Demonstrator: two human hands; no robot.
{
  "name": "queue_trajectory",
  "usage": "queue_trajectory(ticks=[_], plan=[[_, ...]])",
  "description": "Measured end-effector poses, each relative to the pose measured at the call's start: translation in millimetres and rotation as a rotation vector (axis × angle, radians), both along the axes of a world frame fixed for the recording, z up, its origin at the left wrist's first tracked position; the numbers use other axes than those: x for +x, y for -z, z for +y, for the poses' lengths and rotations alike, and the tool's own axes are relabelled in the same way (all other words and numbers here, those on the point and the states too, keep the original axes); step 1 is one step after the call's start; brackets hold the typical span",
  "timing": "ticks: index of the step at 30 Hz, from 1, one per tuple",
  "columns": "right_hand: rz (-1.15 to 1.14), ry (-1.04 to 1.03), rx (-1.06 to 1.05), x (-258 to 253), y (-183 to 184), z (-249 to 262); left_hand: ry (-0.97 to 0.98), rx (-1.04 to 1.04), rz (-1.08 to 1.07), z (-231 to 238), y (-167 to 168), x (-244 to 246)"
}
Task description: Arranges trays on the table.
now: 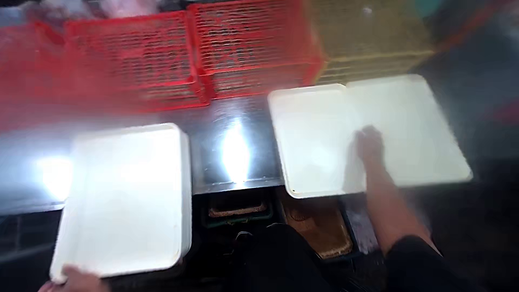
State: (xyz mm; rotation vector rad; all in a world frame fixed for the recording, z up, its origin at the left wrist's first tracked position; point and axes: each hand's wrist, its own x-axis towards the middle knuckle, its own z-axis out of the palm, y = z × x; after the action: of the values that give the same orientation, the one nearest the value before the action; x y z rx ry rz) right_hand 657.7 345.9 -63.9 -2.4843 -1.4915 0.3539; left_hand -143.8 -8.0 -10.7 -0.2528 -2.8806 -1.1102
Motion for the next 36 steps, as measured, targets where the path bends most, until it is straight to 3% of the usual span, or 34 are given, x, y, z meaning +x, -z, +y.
queue_trajectory(ticks=[3,5,8,10,13,20,23,26,28,30,32,36], plan=[[-0.071,0.065,0.059,-72.2,-27.6,4.9,-0.109,0.088,0.116,0.8,7.3,-8.0],[0.085,-0.149,0.089,-168.9,-46.9,-14.1,-0.127,0.11,0.118,9.0,5.9,-9.4],[0.626,-0.625,-0.174,-350.3,-44.5,-70.5,-0.159,0.136,0.112,5.9,8.7,-7.1],[0.87,-0.863,-0.345,-457.1,-40.5,-112.6,-0.14,0.144,0.102,-2.8,7.7,1.2],[0.902,-0.768,-0.498,-542.3,-55.4,-136.6,-0.077,0.139,0.09,-8.7,0.6,12.9],[0.499,-0.732,-0.52,-549.2,-84.4,-106.6,-0.2,0.297,0.185,-16.5,33.6,50.2],[0.531,-0.776,-0.562,-539.0,-92.7,-96.7,-0.215,0.481,0.178,-2.9,28.3,78.1],[0.674,-0.732,-0.428,-506.6,-112.6,-104.0,-0.214,0.613,0.133,2.6,23.4,88.7],[0.719,-0.66,-0.352,-482.3,-111.0,-108.0,-0.242,0.582,0.121,1.0,30.0,88.1],[0.723,-0.64,-0.402,-475.6,-99.3,-108.4,-0.307,0.535,0.077,13.0,21.5,94.3],[0.735,-0.677,-0.477,-491.7,-87.2,-111.1,-0.355,0.49,0.023,27.9,9.7,102.6],[0.524,-0.726,-0.548,-534.1,-92.7,-124.8,-0.303,0.464,0.114,14.9,35.9,92.5]])
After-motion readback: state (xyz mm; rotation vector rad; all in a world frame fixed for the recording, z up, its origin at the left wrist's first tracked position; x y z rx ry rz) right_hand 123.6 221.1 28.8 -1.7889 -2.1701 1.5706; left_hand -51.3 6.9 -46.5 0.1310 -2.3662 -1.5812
